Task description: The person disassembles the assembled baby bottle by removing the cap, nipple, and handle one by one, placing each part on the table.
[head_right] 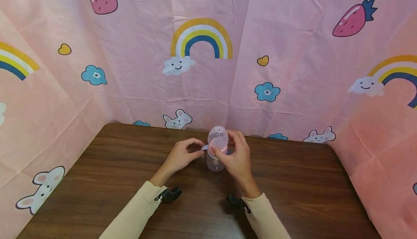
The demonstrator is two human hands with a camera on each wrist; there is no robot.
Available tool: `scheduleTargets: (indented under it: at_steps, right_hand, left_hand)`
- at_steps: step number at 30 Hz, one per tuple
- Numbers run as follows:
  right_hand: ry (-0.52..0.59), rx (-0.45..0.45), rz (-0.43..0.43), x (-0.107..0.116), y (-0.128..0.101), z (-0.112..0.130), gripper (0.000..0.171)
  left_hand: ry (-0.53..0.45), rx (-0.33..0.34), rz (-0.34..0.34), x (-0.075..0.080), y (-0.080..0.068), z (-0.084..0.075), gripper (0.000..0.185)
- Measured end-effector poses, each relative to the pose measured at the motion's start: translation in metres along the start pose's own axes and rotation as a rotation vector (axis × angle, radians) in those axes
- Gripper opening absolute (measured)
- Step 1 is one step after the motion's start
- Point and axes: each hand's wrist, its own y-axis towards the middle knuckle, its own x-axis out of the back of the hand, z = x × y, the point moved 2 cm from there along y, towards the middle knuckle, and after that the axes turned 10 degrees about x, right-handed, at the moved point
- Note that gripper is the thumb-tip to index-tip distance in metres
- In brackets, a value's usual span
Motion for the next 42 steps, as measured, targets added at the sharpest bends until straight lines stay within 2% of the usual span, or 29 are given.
scheduleTargets:
  at_steps: [11,19,25,31,42]
  right_hand:
    - [-0.005,0.025,-0.008,0.002,0.006,0.003,0.057]
    - [0.016,0.023,-0.009,0.005,0.008,0.004,0.059]
    - [0.021,0.027,-0.019,0.008,0.008,0.003,0.059]
    - [0.018,0.022,-0.036,0.011,0.009,0.002,0.057]
    - [0.019,0.006,-0.089,0.023,0.01,0.0,0.053]
  left_hand:
    - [-0.068,-0.01,0.021,0.0,0.0,-0.001,0.019]
    - [-0.066,0.018,0.024,0.0,0.0,-0.001,0.021]
    - [-0.076,0.011,0.017,0.0,-0.001,-0.001,0.019]
    - [-0.086,0.002,0.02,-0.001,-0.003,-0.002,0.018]
    - [-0.087,0.033,0.024,0.0,-0.004,-0.002,0.017]
